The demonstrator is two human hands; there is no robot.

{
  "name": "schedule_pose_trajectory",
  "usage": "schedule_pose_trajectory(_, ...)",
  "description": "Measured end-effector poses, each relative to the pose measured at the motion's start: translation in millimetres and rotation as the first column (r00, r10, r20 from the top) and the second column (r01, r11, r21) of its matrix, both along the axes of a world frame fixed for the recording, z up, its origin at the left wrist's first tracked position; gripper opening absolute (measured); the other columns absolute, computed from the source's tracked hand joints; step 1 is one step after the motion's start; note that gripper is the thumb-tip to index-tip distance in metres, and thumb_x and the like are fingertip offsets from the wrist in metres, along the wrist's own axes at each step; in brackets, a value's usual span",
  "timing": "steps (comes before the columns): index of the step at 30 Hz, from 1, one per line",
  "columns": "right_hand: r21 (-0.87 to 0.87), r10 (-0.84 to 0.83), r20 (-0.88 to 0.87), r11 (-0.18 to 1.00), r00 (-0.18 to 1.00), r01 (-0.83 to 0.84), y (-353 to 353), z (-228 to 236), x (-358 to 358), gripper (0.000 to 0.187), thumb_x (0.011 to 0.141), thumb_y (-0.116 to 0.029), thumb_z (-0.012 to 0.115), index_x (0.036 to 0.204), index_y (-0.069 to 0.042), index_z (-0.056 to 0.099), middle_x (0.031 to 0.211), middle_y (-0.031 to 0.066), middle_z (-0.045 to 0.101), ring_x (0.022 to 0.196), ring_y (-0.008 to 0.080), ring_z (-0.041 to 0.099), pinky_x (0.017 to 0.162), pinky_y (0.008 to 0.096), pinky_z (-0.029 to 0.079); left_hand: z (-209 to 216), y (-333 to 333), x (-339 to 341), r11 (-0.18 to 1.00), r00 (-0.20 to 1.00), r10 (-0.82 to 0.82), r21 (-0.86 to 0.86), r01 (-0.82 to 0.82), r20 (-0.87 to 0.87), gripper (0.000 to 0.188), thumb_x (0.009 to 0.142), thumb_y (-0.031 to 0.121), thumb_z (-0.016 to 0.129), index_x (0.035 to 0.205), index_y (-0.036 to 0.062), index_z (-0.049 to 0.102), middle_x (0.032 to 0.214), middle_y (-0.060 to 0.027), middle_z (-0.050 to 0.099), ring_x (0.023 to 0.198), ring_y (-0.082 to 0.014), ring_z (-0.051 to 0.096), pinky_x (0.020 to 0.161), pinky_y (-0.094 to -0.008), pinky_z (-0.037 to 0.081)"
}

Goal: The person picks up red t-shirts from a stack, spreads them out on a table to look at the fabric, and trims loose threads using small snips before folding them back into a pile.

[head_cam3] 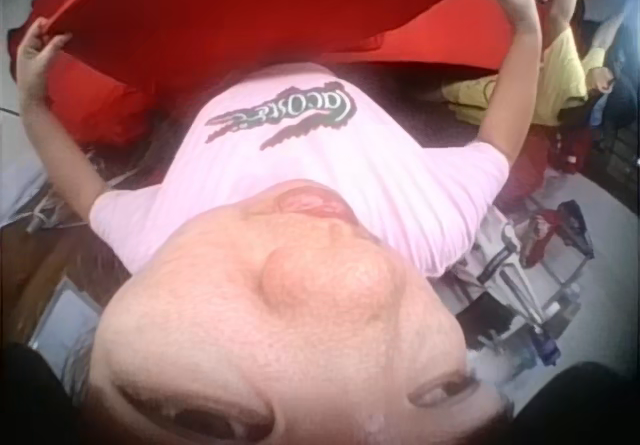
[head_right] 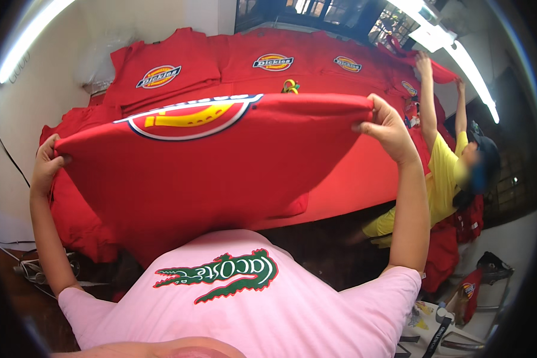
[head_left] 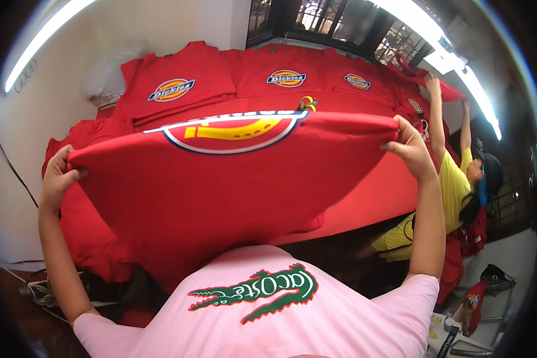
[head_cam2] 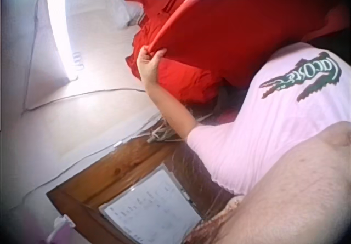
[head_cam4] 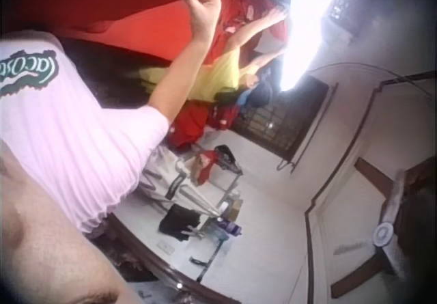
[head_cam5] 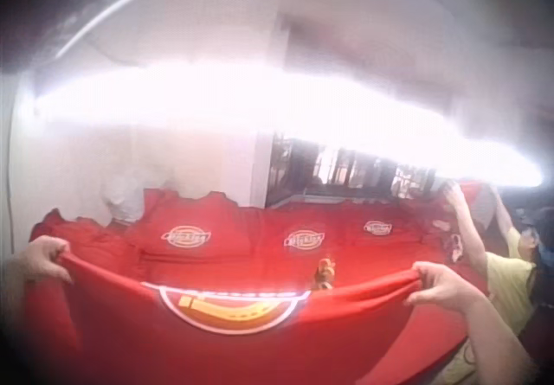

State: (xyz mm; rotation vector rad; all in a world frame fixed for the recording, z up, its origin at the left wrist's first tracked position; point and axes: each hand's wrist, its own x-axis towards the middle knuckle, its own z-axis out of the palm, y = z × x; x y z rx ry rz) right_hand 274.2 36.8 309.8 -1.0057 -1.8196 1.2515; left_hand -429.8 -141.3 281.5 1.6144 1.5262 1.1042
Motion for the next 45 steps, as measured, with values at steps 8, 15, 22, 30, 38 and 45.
schedule_pose_trajectory(8, 0.093, -0.104, -0.333, 0.985, 0.937, 0.143, -39.8, -75.8, -18.6, 0.060, 0.093, -0.007, 0.073, 0.148, -0.004, 0.048, 0.131, 0.0053, 0.065, 0.117, 0.0115, 0.060, 0.101, 0.0308, 0.050, -103.6, 14.2, 115.6, 0.985, 0.836, -0.032, 0.161, -0.068, 0.548, 0.055, 0.099, 0.007, 0.064, 0.146, 0.0056, 0.037, 0.136, -0.0068, 0.054, 0.118, -0.0141, 0.058, 0.099, -0.0308, 0.049)
schedule_pose_trajectory(15, -0.180, -0.307, -0.331, 0.949, 0.892, 0.260, -85.2, -82.9, 23.9, 0.053, 0.097, -0.005, 0.067, 0.147, 0.001, 0.050, 0.138, 0.0107, 0.060, 0.112, 0.0126, 0.064, 0.106, 0.0305, 0.046, -97.0, 39.1, 140.4, 0.986, 0.761, 0.003, 0.123, -0.109, 0.649, 0.067, 0.102, 0.003, 0.056, 0.162, 0.0087, 0.027, 0.102, -0.0022, 0.072, 0.089, -0.0080, 0.069, 0.092, -0.0261, 0.055)
schedule_pose_trajectory(22, -0.007, -0.435, -0.580, 0.848, 0.689, 0.530, -62.9, -32.4, 79.5, 0.035, 0.102, -0.008, 0.057, 0.136, 0.000, 0.062, 0.140, 0.0106, 0.062, 0.131, 0.0172, 0.056, 0.113, 0.0324, 0.041, -48.4, 88.0, 212.2, 0.916, 0.710, -0.298, 0.400, 0.025, 0.639, 0.075, 0.092, -0.006, 0.060, 0.161, 0.0052, 0.030, 0.146, -0.0096, 0.057, 0.126, -0.0125, 0.059, 0.103, -0.0284, 0.051)
schedule_pose_trajectory(30, 0.227, -0.445, -0.681, 0.627, 0.581, 0.746, 38.0, -2.4, 222.4, 0.026, 0.103, -0.006, 0.057, 0.126, -0.002, 0.069, 0.120, 0.0075, 0.073, 0.112, 0.0148, 0.066, 0.103, 0.0284, 0.049, -53.1, 190.0, 318.4, 0.893, 0.565, -0.450, 0.355, 0.278, 0.692, 0.023, 0.095, -0.006, 0.062, 0.117, -0.0007, 0.070, 0.113, -0.0053, 0.072, 0.105, -0.0130, 0.067, 0.098, -0.0286, 0.052)
schedule_pose_trajectory(38, 0.341, -0.744, -0.547, 0.220, 0.384, 0.914, 130.8, -21.5, 369.0, 0.019, 0.100, -0.003, 0.062, 0.114, -0.002, 0.075, 0.106, 0.0050, 0.075, 0.092, 0.0083, 0.068, 0.085, 0.0239, 0.053, -41.7, 274.2, 460.0, 0.850, 0.656, -0.502, 0.179, 0.496, 0.564, 0.015, 0.098, -0.002, 0.060, 0.107, -0.0014, 0.072, 0.108, -0.0074, 0.074, 0.103, -0.0133, 0.067, 0.096, -0.0288, 0.052)
schedule_pose_trajectory(45, 0.433, -0.776, 0.086, 0.594, 0.625, 0.678, 274.2, -37.9, 421.8, 0.051, 0.085, 0.004, 0.049, 0.129, -0.011, 0.070, 0.101, 0.0024, 0.066, 0.079, 0.0104, 0.061, 0.072, 0.0275, 0.053, -43.7, 361.9, 570.5, 0.905, 0.636, -0.371, 0.109, 0.412, 0.677, 0.019, 0.099, 0.007, 0.064, 0.116, 0.0006, 0.071, 0.096, 0.0023, 0.068, 0.076, -0.0002, 0.053, 0.072, -0.0186, 0.045)
